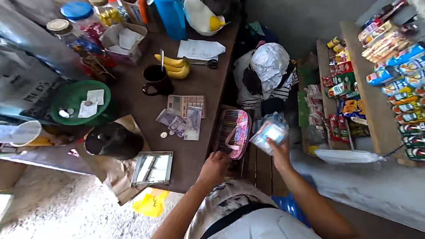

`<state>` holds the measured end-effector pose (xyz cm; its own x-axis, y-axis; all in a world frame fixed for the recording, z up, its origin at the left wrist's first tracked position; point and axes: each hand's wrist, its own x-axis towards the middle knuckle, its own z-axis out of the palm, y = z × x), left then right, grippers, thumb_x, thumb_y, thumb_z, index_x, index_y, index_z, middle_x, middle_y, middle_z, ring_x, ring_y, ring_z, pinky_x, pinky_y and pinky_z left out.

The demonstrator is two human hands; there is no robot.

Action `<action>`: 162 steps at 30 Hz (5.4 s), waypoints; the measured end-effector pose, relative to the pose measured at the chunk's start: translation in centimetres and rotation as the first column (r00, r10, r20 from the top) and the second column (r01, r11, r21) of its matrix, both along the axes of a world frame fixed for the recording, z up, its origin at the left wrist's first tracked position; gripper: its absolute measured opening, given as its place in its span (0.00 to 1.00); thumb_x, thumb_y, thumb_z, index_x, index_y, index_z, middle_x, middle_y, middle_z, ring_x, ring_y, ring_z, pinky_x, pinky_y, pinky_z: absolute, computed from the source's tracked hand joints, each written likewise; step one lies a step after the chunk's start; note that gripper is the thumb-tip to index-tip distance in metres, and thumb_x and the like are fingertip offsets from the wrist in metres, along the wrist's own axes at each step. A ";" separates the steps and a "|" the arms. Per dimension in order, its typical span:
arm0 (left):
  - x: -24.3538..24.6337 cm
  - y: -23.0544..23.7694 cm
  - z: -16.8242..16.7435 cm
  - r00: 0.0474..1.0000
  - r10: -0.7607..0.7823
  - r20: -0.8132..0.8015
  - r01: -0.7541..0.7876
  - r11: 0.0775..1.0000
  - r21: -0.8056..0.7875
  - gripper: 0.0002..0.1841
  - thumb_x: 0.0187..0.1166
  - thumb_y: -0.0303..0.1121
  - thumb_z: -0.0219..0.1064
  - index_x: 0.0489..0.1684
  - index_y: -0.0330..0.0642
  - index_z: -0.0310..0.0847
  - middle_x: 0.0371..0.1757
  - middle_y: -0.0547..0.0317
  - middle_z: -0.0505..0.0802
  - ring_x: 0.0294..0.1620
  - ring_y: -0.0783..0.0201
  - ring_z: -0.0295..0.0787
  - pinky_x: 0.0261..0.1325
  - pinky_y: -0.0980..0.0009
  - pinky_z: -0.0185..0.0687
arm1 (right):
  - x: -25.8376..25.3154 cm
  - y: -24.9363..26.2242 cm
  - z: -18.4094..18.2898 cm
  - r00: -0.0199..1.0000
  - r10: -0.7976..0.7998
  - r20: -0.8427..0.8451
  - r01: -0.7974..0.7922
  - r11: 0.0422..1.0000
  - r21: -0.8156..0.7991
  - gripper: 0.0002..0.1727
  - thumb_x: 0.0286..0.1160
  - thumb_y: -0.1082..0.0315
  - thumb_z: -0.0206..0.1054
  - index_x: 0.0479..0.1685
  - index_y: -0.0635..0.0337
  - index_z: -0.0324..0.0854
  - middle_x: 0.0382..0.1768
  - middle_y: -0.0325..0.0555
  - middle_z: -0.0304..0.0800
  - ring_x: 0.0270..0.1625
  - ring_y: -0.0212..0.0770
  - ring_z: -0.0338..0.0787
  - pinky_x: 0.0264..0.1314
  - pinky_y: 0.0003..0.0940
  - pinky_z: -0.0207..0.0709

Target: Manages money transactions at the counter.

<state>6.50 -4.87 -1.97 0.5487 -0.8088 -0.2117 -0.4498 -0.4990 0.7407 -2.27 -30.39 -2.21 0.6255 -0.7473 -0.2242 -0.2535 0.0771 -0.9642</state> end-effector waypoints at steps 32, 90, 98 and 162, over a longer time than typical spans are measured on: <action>8.7 -6.8 -3.8 0.776 -0.447 0.445 0.467 0.881 0.070 0.09 0.79 0.17 0.60 0.44 0.29 0.87 0.54 0.39 0.90 0.54 0.38 0.90 0.55 0.48 0.87 | 10.6 3.6 -6.6 0.589 0.776 -0.224 -0.705 0.630 0.327 0.28 0.85 0.75 0.58 0.83 0.76 0.61 0.72 0.64 0.80 0.73 0.41 0.81 0.80 0.34 0.72; -9.1 12.6 -3.5 0.734 0.643 -0.219 -0.669 0.629 -0.396 0.13 0.83 0.29 0.59 0.52 0.34 0.90 0.48 0.49 0.94 0.50 0.65 0.92 0.61 0.68 0.86 | 14.6 12.9 -4.8 0.787 0.580 -0.210 -0.562 0.814 0.145 0.25 0.85 0.73 0.59 0.79 0.73 0.67 0.81 0.68 0.68 0.79 0.56 0.74 0.77 0.49 0.72; 0.1 7.3 -6.0 0.747 0.651 0.134 -0.613 0.753 -0.241 0.18 0.79 0.30 0.64 0.66 0.41 0.86 0.76 0.42 0.84 0.83 0.35 0.70 0.82 0.39 0.65 | 19.3 13.8 -6.0 0.293 0.931 -0.219 -0.945 0.317 0.083 0.21 0.81 0.78 0.57 0.72 0.73 0.75 0.71 0.61 0.81 0.53 0.42 0.90 0.54 0.37 0.85; 2.3 1.2 -12.6 0.373 0.725 0.579 -0.901 0.433 0.039 0.27 0.83 0.47 0.49 0.79 0.56 0.78 0.84 0.53 0.79 0.87 0.40 0.68 0.83 0.41 0.61 | 36.2 -0.5 -8.3 0.154 0.793 -0.589 -0.570 -0.416 -0.708 0.27 0.84 0.51 0.51 0.70 0.52 0.86 0.85 0.67 0.67 0.87 0.75 0.62 0.87 0.73 0.50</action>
